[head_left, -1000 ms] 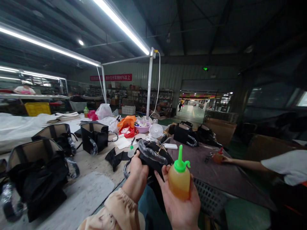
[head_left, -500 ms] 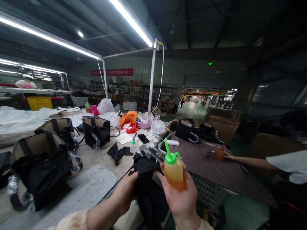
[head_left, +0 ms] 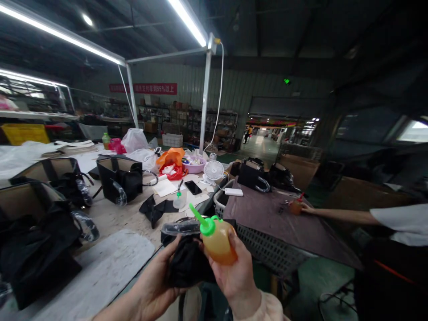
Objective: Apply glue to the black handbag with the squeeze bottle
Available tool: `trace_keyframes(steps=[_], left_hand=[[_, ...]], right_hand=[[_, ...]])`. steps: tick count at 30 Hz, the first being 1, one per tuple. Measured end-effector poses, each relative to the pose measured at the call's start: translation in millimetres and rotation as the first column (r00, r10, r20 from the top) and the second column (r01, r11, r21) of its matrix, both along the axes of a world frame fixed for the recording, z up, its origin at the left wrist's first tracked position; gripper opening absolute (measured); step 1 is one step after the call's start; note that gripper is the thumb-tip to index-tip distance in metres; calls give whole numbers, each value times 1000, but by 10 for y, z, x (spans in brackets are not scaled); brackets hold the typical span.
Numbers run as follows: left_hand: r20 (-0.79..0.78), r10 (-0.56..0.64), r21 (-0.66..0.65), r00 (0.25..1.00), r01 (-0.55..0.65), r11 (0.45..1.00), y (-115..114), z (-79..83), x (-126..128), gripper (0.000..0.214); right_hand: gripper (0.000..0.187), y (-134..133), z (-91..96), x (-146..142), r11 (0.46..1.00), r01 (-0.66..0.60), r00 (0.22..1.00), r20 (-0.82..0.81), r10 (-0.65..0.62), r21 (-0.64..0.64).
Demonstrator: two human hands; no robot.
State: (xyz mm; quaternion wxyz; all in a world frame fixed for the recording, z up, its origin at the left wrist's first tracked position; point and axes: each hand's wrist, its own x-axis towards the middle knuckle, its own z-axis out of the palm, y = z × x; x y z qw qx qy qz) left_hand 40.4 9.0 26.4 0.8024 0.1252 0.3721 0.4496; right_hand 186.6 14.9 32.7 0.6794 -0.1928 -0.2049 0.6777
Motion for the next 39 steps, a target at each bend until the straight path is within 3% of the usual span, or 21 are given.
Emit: trace_keyframes(steps=[7, 12, 16, 21, 23, 25, 27, 28, 30, 33, 36, 39], left_hand=[[-68, 103, -62, 992, -107, 992, 77, -151, 67, 18], [-72, 221, -23, 973, -223, 975, 157, -287, 115, 9], [-51, 232, 20, 971, -231, 973, 144, -384, 113, 17], [-70, 238, -2, 969, -239, 971, 20, -547, -38, 19], [-135, 247, 10, 959, -248, 969, -29, -677, -145, 29], [-186, 225, -32, 956, -235, 972, -69, -806, -242, 33], [-213, 217, -136, 953, -249, 959, -94, -894, -308, 27], [-215, 226, -190, 950, -268, 945, -101, -916, -325, 24], [-213, 272, -260, 938, -323, 910, -105, -917, -332, 22], [-254, 322, -252, 912, -383, 889, -103, -853, -298, 22], [-316, 362, -211, 877, -437, 874, -103, -803, -272, 22], [-347, 315, -209, 883, -400, 892, -102, -829, -297, 25]], right_hand=[[38, -14, -211, -108, 998, -38, 998, -54, 41, 57], [34, -76, -321, -180, 986, -112, 993, -14, 114, 127], [34, -189, -388, -107, 982, -151, 988, -8, 153, 109], [43, -418, -371, 453, 986, -162, 987, 13, 162, 23], [47, -525, -351, 796, 994, -61, 996, 54, 66, -92], [54, -637, -377, 1141, 955, 112, 990, 111, -84, -275], [58, -760, -484, 1442, 853, 291, 955, 187, -231, -434], [57, -828, -570, 1563, 811, 320, 946, 218, -242, -490], [54, -979, -790, 1743, 751, 381, 923, 273, -272, -540], [54, -1204, -1160, 1883, 682, 454, 889, 348, -299, -573], [50, -1348, -1445, 1922, 687, 441, 896, 331, -297, -578], [46, -1324, -1499, 1821, 775, 367, 929, 240, -281, -515]])
